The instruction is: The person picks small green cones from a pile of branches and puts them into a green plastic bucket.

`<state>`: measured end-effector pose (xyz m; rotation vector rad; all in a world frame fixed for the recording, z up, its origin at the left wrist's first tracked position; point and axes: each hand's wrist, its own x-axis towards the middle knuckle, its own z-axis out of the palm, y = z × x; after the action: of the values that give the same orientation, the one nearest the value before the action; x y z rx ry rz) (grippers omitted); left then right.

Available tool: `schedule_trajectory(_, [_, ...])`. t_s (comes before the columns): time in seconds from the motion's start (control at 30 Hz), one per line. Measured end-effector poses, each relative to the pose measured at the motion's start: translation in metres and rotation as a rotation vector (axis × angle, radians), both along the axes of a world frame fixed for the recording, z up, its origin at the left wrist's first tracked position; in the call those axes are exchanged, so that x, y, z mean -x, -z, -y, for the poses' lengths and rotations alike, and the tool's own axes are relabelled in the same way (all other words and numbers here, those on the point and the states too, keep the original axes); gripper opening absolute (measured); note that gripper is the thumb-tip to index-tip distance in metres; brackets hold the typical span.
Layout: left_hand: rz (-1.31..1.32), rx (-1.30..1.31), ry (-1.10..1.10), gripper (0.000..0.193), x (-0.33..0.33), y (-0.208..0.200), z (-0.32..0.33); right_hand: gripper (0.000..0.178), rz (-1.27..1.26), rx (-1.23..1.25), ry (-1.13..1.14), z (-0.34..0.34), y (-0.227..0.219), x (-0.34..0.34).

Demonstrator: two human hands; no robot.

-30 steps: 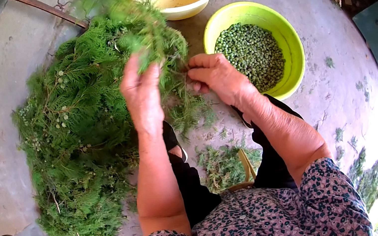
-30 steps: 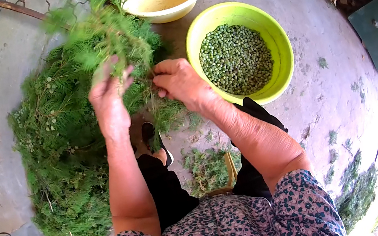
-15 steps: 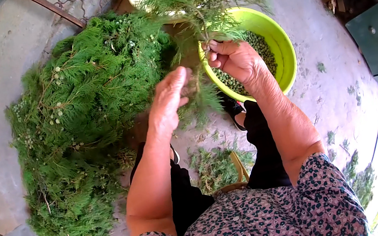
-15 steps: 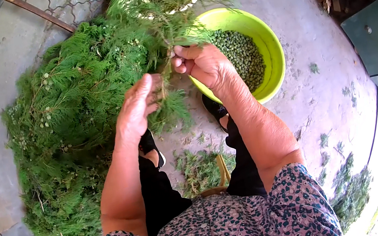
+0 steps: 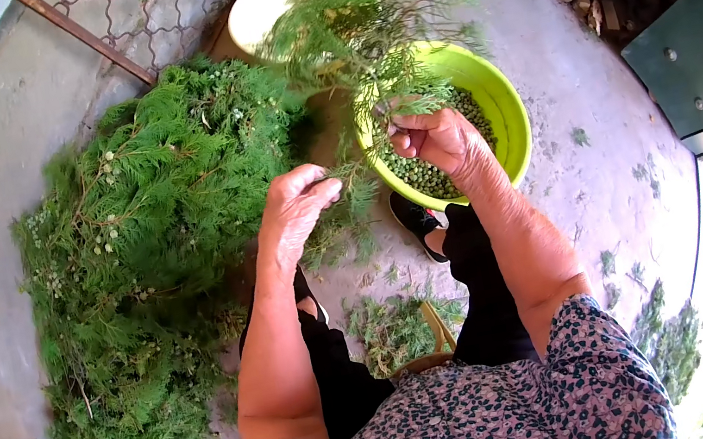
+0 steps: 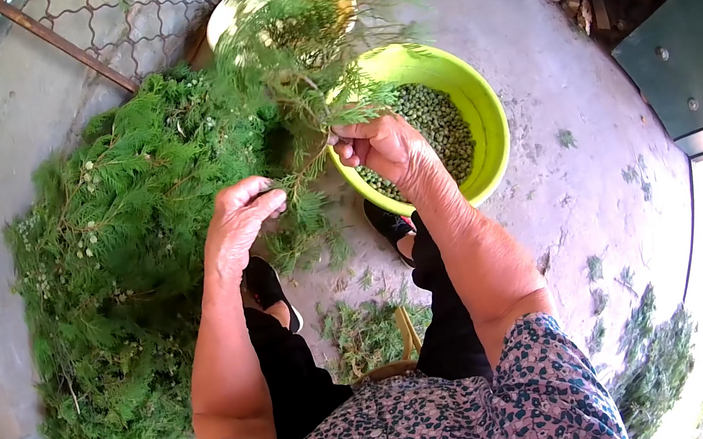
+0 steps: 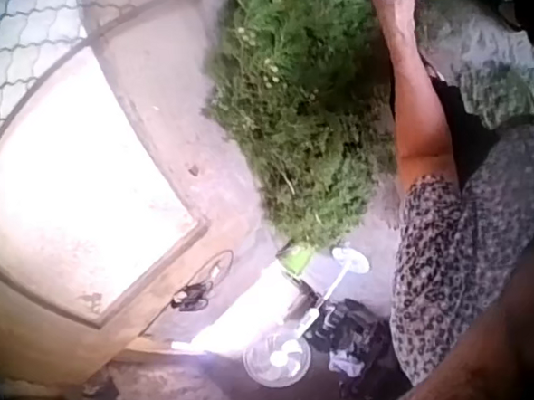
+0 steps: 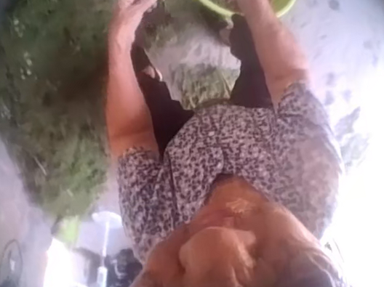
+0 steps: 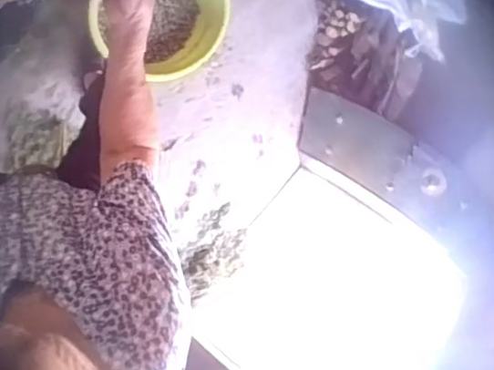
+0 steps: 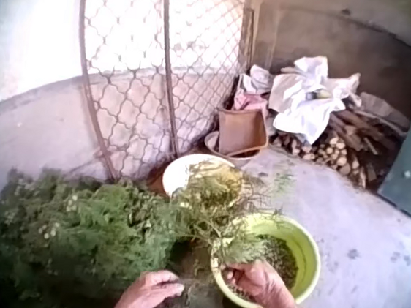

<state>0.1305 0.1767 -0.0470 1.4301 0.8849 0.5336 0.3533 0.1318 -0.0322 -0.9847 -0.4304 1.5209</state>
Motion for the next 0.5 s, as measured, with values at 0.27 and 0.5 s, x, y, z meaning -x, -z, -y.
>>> schedule_trajectory(0.27, [-0.132, -0.146, 0.091, 0.012, 0.016, 0.05, -0.024, 0.015, 0.869, 0.224, -0.081, 0.001, 0.018, -0.035])
schedule_trajectory(0.5, [-0.438, -0.044, 0.136, 0.022, 0.012, 0.083, -0.036, 0.018, 0.349, 0.628, 0.221, 0.065, 0.065, -0.11])
